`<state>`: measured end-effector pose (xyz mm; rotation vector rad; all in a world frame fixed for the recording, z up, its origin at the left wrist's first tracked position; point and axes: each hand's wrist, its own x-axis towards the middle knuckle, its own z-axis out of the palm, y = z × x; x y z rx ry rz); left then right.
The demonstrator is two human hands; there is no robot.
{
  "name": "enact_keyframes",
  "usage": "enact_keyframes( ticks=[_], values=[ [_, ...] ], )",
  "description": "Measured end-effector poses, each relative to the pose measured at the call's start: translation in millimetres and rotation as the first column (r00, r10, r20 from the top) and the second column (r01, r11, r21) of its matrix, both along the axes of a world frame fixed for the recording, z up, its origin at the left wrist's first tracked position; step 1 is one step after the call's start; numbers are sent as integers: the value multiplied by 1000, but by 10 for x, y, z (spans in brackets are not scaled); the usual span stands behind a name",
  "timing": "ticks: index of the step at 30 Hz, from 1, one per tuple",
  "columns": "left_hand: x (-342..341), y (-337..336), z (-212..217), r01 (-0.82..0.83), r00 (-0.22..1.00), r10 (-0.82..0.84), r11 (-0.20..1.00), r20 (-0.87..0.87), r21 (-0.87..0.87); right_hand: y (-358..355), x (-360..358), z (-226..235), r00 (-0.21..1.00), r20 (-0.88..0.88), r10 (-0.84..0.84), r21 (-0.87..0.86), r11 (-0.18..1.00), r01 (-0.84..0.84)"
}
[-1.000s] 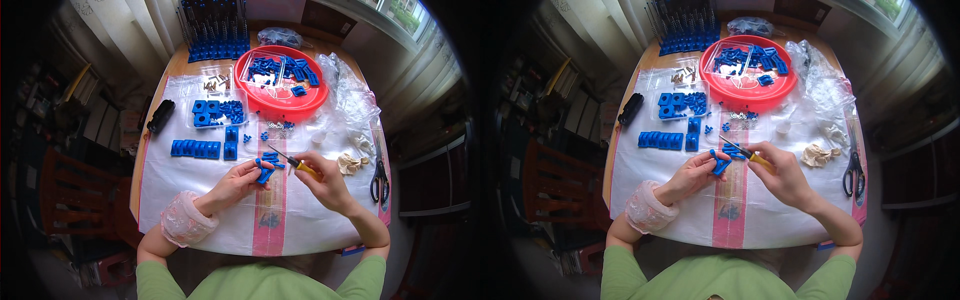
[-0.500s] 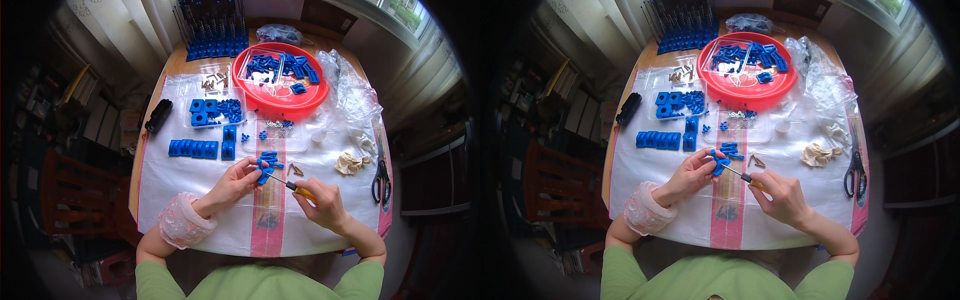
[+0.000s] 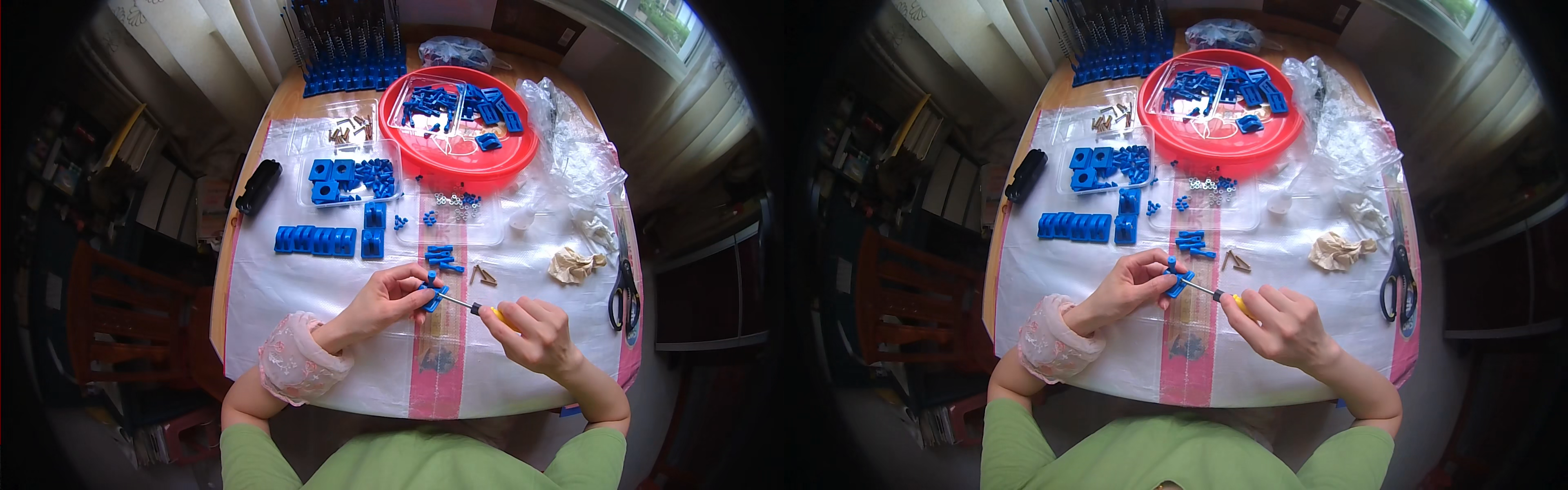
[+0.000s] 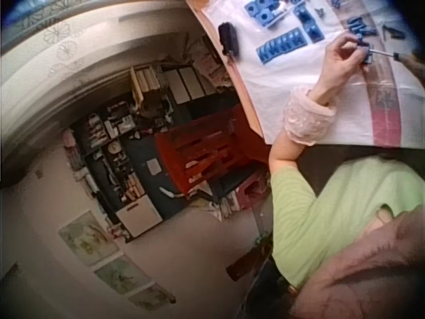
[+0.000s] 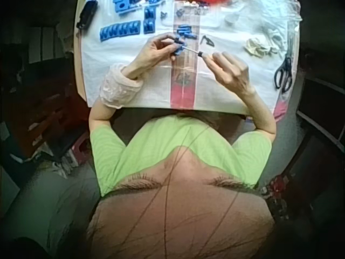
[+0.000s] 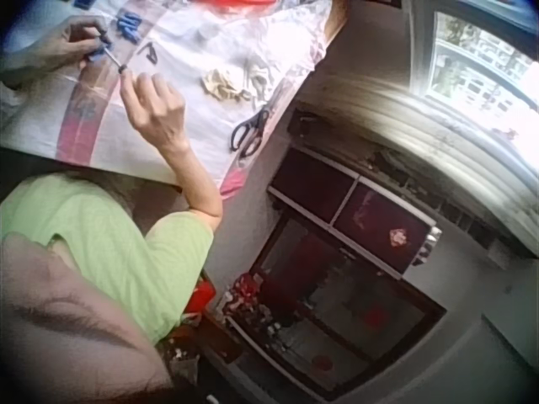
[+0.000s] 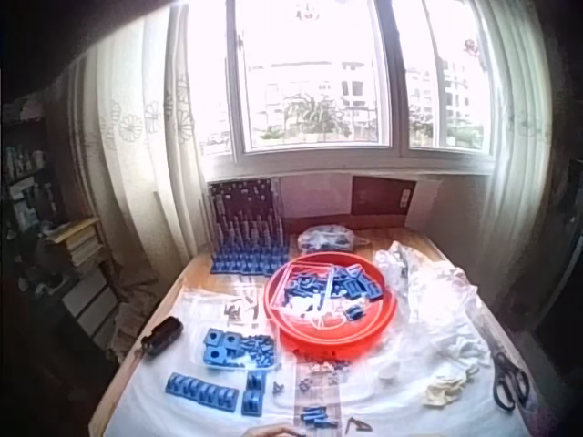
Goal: Assembling blue plastic components using a screwdriver and wire cutters.
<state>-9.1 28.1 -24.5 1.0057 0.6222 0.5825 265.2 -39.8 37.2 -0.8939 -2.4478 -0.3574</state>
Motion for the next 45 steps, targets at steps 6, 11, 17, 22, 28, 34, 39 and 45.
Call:
enact_keyframes(
  ticks=[6, 11, 17, 22, 28, 34, 39, 45],
  values=[
    [24, -30, 16, 5, 1000, -4, 998, -13, 57, -39, 1, -24, 1000, 16, 18, -3, 1000, -18],
    [29, -53, 25, -8, 999, 14, 994, -48, 112, -71, -13, -166, 989, -145, -31, -153, 988, 9],
    [47, -82, 57, -42, 997, 53, 983, -54, 177, -120, -69, -158, 941, -311, -132, -362, 932, 11],
    [69, -116, 43, -70, 994, 87, 971, -64, 230, -82, -58, -135, 876, -424, -232, -541, 840, -39],
    [66, -73, 142, -132, 961, 240, 838, -140, 530, 21, -6, -73, 799, -453, -396, -724, 686, -70],
    [-92, 27, 539, -152, 799, 579, 452, -160, 879, 36, 46, -203, 732, -516, -445, -717, 692, -84],
    [-315, 113, 761, -25, 711, 658, 376, -248, 926, 32, 4, -217, 746, -518, -418, -709, 698, -101],
    [-515, 129, 560, 187, 627, 535, 602, -567, 776, 34, -24, -224, 768, -495, -405, -724, 682, -107]
  ],
)
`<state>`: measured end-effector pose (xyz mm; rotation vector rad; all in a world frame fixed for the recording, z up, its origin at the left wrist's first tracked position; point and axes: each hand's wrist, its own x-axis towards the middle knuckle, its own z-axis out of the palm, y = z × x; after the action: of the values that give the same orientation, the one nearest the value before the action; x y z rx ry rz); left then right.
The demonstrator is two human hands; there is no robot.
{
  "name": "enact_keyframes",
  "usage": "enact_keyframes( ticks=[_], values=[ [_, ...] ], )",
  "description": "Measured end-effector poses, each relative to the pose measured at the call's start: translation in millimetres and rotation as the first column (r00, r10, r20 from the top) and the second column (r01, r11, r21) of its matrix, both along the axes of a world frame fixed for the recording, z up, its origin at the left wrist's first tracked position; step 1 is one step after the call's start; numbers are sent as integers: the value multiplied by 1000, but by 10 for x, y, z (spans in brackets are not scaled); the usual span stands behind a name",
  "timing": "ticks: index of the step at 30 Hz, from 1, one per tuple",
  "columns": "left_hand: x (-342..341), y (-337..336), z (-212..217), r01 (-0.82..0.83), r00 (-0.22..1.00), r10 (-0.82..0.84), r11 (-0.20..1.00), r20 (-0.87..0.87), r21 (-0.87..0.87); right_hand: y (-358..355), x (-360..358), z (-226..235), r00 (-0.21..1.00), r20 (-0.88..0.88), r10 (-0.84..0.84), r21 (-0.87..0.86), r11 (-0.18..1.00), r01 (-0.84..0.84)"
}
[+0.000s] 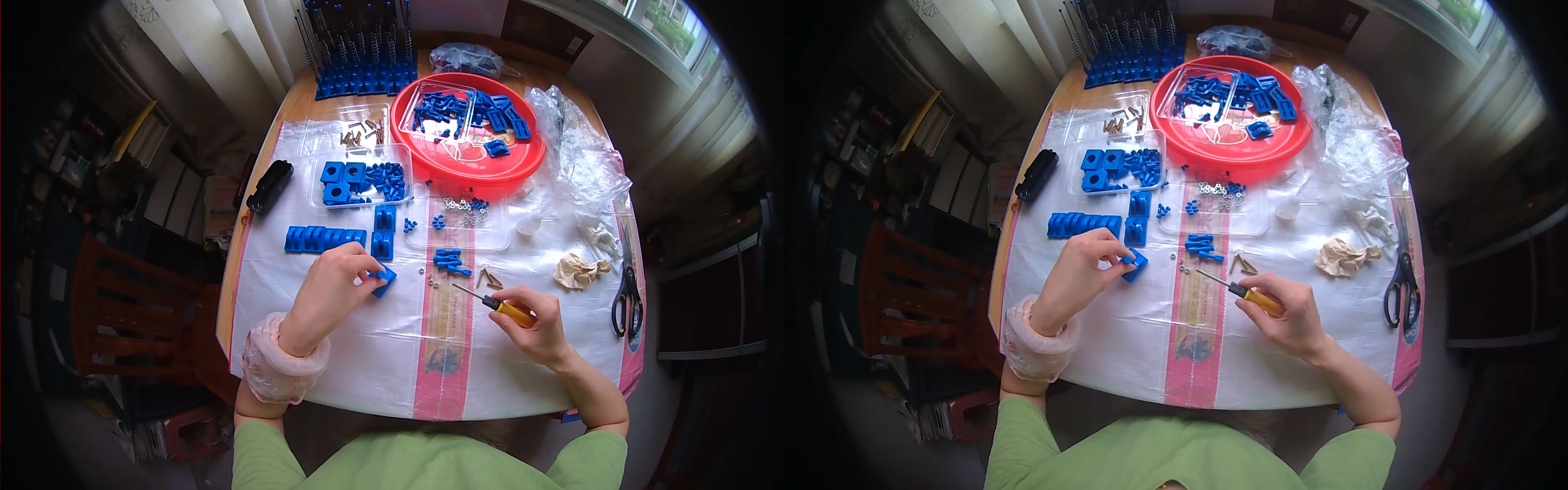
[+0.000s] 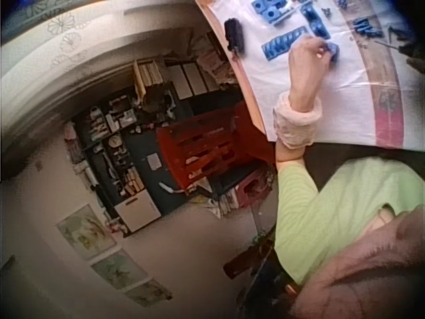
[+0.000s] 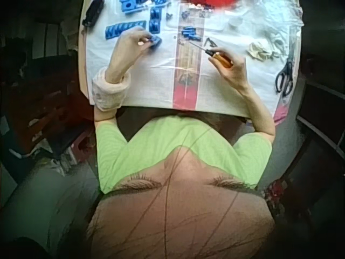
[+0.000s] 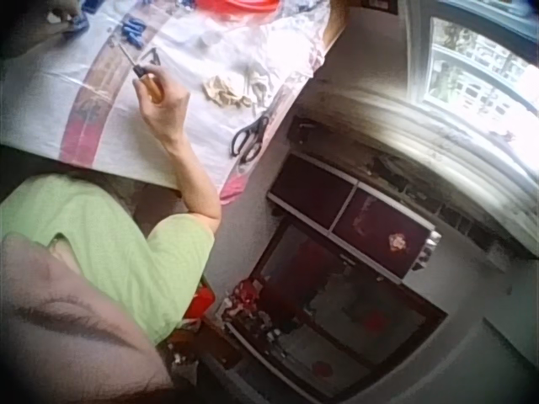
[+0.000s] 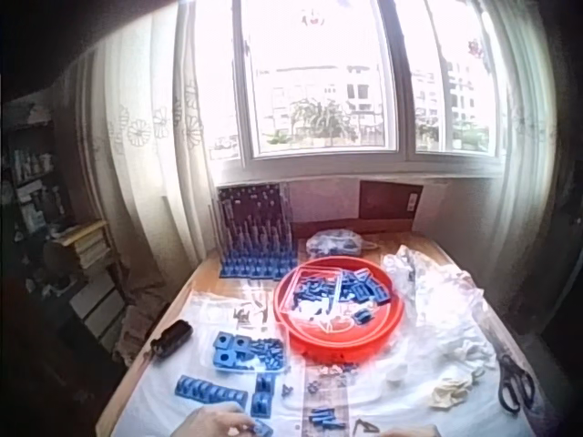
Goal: Assembling blue plastic components using a screwdriver and wire cutters.
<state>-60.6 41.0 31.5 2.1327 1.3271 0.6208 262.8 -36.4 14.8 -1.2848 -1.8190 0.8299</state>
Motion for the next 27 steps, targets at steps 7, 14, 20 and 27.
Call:
enact_keyframes(
  ticks=[7, 14, 20, 27],
  values=[
    [46, 22, -30, -66, 996, 67, 998, -62, 24, 5, 3, -55, 1000, 8, 29, 2, 1000, -29],
    [56, 28, -41, -85, 993, 89, 995, -73, 47, 3, -6, -52, 999, 28, 42, -20, 999, -41],
    [60, 32, -56, -74, 995, 78, 995, -68, 61, 4, -13, -54, 997, 52, 63, -12, 998, -62],
    [-157, 89, 90, -136, 991, 137, 985, 0, 106, 5, -11, -52, 996, 60, 60, -11, 998, -60]
  ],
)
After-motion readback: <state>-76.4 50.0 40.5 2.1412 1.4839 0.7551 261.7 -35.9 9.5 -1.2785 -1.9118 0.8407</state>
